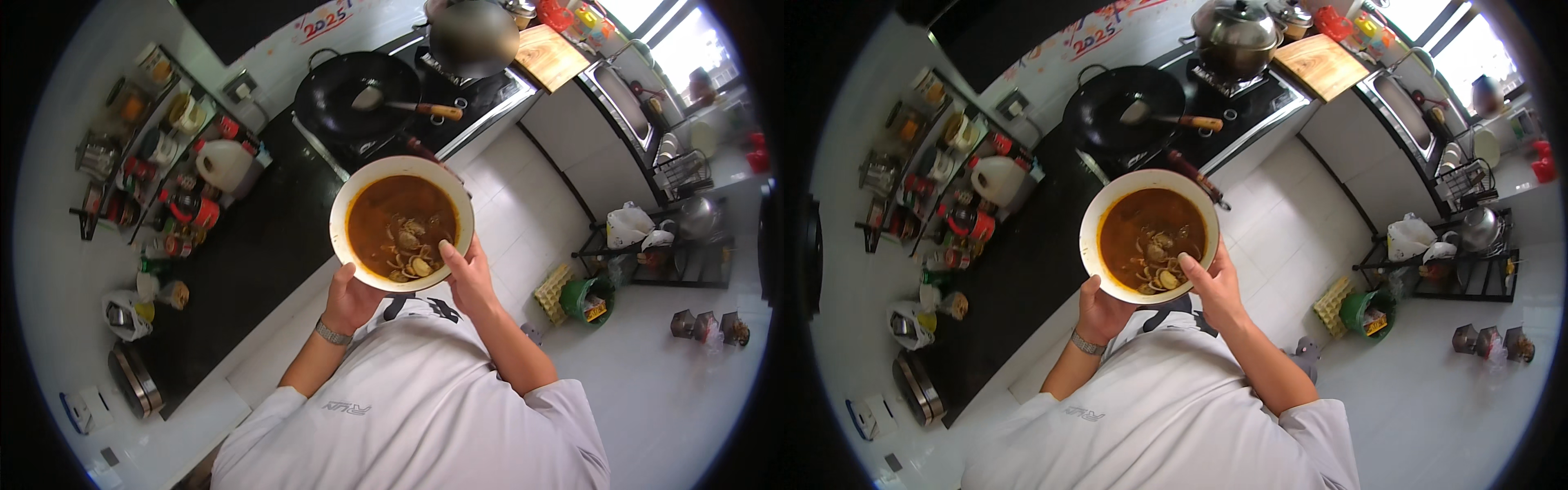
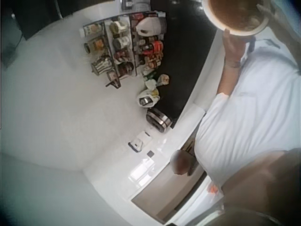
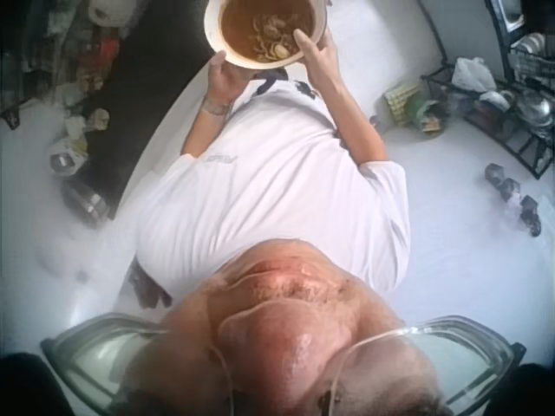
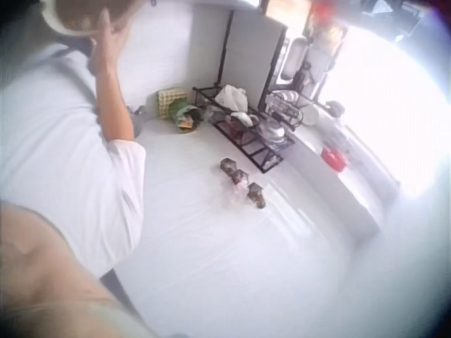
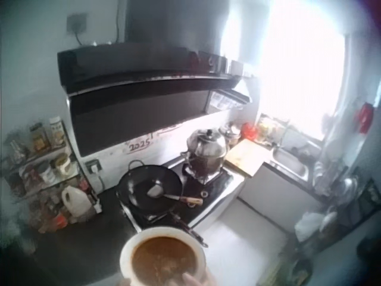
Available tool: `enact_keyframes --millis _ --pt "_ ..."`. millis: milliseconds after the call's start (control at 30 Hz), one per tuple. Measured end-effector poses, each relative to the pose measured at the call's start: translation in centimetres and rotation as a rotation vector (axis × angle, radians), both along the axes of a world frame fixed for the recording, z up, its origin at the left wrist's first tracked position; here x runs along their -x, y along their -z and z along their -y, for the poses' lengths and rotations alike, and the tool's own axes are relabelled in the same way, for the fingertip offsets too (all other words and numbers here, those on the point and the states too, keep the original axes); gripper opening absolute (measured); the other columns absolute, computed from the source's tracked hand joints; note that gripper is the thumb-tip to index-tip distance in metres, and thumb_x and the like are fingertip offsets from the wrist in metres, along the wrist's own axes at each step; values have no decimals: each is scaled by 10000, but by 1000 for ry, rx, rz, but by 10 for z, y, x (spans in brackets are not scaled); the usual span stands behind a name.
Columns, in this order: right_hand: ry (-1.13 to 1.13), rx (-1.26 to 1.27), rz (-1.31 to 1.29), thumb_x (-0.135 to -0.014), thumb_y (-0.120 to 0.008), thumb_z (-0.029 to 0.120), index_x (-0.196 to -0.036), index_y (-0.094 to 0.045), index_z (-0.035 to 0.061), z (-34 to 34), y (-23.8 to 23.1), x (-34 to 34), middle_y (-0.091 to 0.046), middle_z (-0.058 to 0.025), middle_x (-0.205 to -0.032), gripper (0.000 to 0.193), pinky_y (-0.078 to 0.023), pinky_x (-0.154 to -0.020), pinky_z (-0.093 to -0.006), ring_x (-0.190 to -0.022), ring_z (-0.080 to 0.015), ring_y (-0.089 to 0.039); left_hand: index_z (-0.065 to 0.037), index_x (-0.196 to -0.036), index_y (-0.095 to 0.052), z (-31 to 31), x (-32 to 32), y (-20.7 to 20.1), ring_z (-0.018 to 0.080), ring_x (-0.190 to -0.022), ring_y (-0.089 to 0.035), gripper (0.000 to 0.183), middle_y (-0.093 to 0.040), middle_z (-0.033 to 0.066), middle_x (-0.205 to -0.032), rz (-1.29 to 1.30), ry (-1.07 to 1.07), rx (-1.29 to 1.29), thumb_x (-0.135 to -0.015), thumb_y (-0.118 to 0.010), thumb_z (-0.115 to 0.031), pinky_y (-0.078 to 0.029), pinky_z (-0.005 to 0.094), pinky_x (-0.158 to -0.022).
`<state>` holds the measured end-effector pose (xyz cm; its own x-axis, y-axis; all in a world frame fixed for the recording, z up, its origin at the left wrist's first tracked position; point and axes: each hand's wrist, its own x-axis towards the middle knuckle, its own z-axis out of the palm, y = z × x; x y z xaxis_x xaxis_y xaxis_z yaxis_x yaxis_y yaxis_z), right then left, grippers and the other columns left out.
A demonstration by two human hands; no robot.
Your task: The person arranges several bowls of prepared food on a dining table, then moves to the kitchen to pour a bowl of stew into a wok on the stove. They stir the contents with a spatula, rinse the empty bowl at the sink, and continue stirring the simmering stew.
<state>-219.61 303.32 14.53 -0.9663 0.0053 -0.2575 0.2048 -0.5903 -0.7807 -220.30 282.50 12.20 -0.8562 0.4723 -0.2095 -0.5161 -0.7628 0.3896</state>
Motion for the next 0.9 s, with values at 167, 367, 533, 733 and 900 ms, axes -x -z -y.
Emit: enact_keyframes --millis 167,367,533,733,900 --pt "-130 -191 -260 -904 -698 193 -1563 -154 132 -10 6 55 -429 -90 -1444 857 -503 -984 -387 -1289 -198 -471 -61 -1459 -362 -11 37 -1 289 -1322 -473 738 -475 120 -1445 -8 -198 62 -826 -630 -330 -386 461 -1113" --pt "76 -510 -104 -1000 -551 275 -1083 -690 4 -142 33 165 -709 -89 -897 316 -538 -668 -292 -744 -168 -670 -98 -1485 -331 -3 48 -2 303 -1339 -438 783 -426 104 -1475 3 -423 169 -787 -594 -340 -363 488 -1117" --pt "-224 -1526 -95 -892 -638 262 -1007 -706 68 -206 165 304 -699 -126 -876 236 -547 -758 -396 -832 -316 -683 -99 -1489 -323 -10 49 -2 327 -1368 -404 815 -406 111 -1494 106 -627 208 -757 -573 -355 -350 521 -1127" --pt "-511 -1733 -186 -847 -702 318 -1125 -646 57 -138 204 389 -620 -166 -1124 385 -543 -842 -415 -994 -348 -649 -176 -1516 -284 -45 19 -11 431 -1394 -332 831 -311 130 -1551 105 -846 160 -781 -574 -431 -365 752 -1004" --pt "-559 -1817 -262 -774 -780 319 -885 -731 48 -121 235 428 -667 -156 -1029 297 -556 -825 -410 -960 -320 -671 -174 -1513 -294 -80 19 -21 433 -1389 -342 801 -326 127 -1545 112 -947 166 -804 -565 -432 -378 746 -998"
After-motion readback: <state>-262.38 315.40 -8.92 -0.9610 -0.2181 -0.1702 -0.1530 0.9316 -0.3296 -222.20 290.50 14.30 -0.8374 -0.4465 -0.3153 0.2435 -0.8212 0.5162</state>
